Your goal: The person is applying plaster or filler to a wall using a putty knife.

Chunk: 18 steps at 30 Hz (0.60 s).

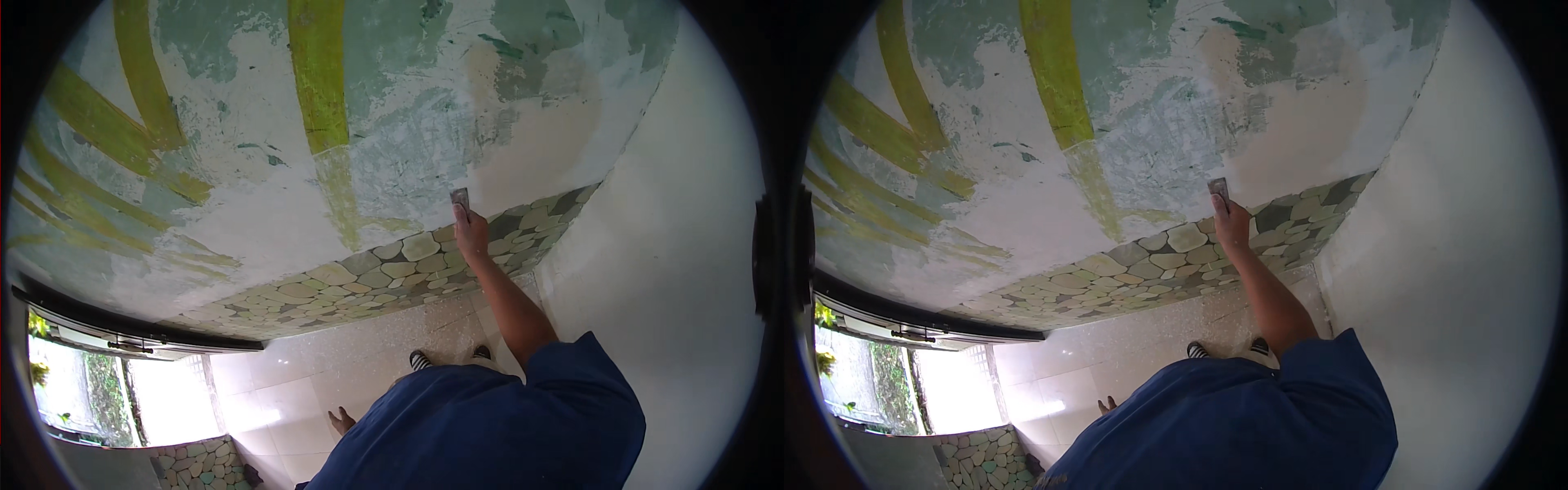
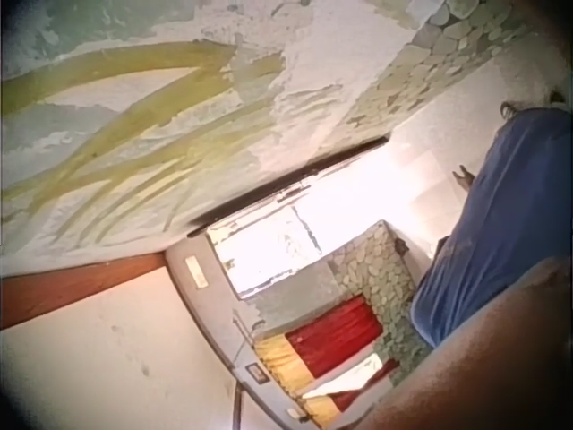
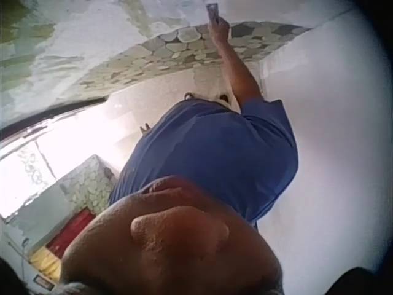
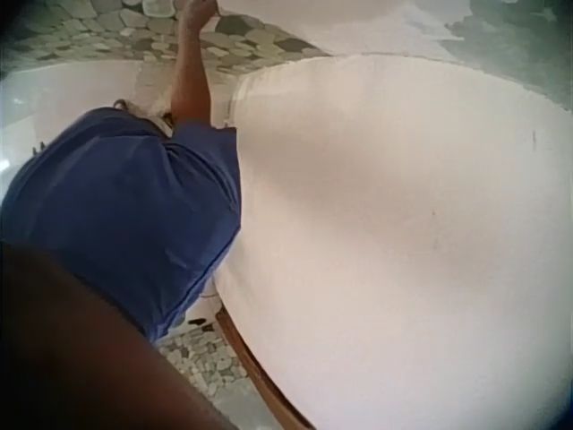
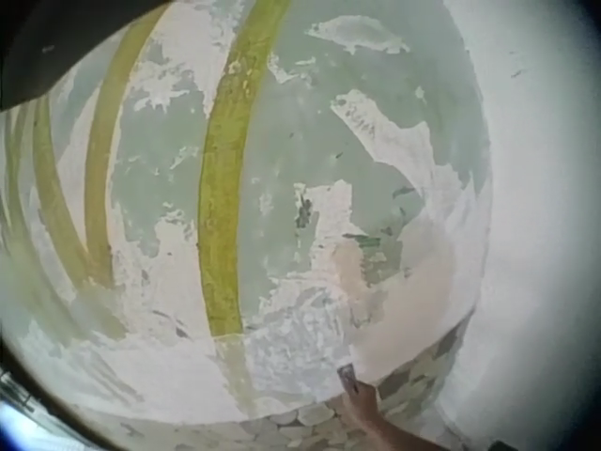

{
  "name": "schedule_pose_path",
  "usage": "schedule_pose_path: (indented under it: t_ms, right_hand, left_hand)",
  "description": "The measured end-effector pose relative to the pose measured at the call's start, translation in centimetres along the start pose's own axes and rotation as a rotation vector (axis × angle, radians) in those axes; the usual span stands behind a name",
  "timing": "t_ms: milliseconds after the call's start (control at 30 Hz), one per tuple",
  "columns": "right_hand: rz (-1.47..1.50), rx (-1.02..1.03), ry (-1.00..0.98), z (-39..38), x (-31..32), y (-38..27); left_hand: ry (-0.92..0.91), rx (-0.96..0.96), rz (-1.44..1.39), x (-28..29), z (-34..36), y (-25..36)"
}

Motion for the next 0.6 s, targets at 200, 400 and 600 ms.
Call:
schedule_pose_path:
  t_ms: [200,400,600]
  right_hand:
    - [-0.062,0.120,0.136,-0.6,2.9,5.9]
    - [-0.124,0.088,0.012,0.7,2.3,2.4]
    - [0.033,-0.045,0.010,-0.8,3.0,3.0]
  left_hand:
    - [-0.012,-0.008,-0.019,-0.2,0.4,-0.4]
    - [-0.024,-0.011,-0.033,-0.8,0.9,-0.8]
    - [-0.034,-0.007,-0.045,-0.6,1.3,-1.9]
Point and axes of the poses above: each hand's wrist, its own z-axis towards the middle knuckle, its own x-axis out of the back of the hand, y = z × x, the point moved 10 cm from there along z, towards the middle knuckle, and after that the axes turned 5 degrees about y, right-handed, at the moved point
